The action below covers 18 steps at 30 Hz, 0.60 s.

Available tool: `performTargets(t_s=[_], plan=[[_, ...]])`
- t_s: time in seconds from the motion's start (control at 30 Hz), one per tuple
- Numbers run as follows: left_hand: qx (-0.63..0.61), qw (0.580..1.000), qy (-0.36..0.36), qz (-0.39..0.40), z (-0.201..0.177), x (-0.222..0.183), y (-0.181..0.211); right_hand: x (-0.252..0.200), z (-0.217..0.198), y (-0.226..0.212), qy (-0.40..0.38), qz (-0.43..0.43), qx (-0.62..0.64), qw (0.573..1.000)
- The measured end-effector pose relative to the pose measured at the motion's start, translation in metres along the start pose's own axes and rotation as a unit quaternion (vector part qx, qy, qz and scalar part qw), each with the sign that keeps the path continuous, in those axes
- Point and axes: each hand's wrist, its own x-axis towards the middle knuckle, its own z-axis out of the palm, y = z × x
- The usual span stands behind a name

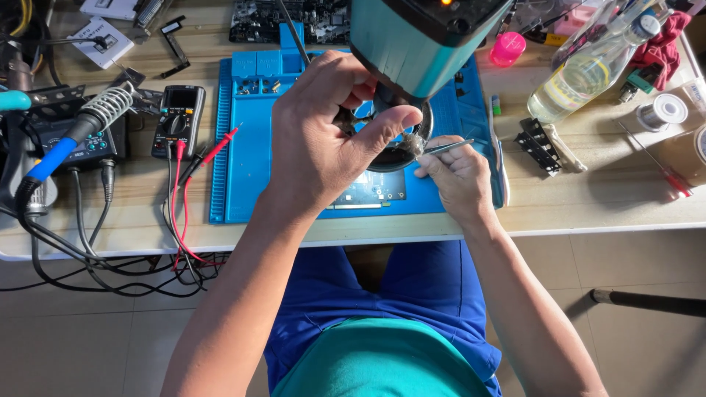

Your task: Using a hot air rework station and tweezers to reflow or replace components on a circuit board.

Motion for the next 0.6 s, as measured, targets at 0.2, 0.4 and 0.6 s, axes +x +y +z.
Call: performTargets(t_s=[0.2, 0.4, 0.6], plan=[[-0.004, 0.999, 0.037, -0.02, -0.011, -0.022, 0.007, 0.001, 0.0, 0.002, -0.004, -0.032, 0.002, 0.999], [-0.036, 0.986, 0.148, -0.062, -0.023, -0.081, -0.056, 0.001, 0.001, 0.005, 0.002, -0.049, 0.004, 0.999], [0.135, 0.973, -0.053, -0.177, -0.042, -0.12, -0.117, 0.001, 0.0, 0.006, -0.009, -0.073, 0.042, 0.996]])
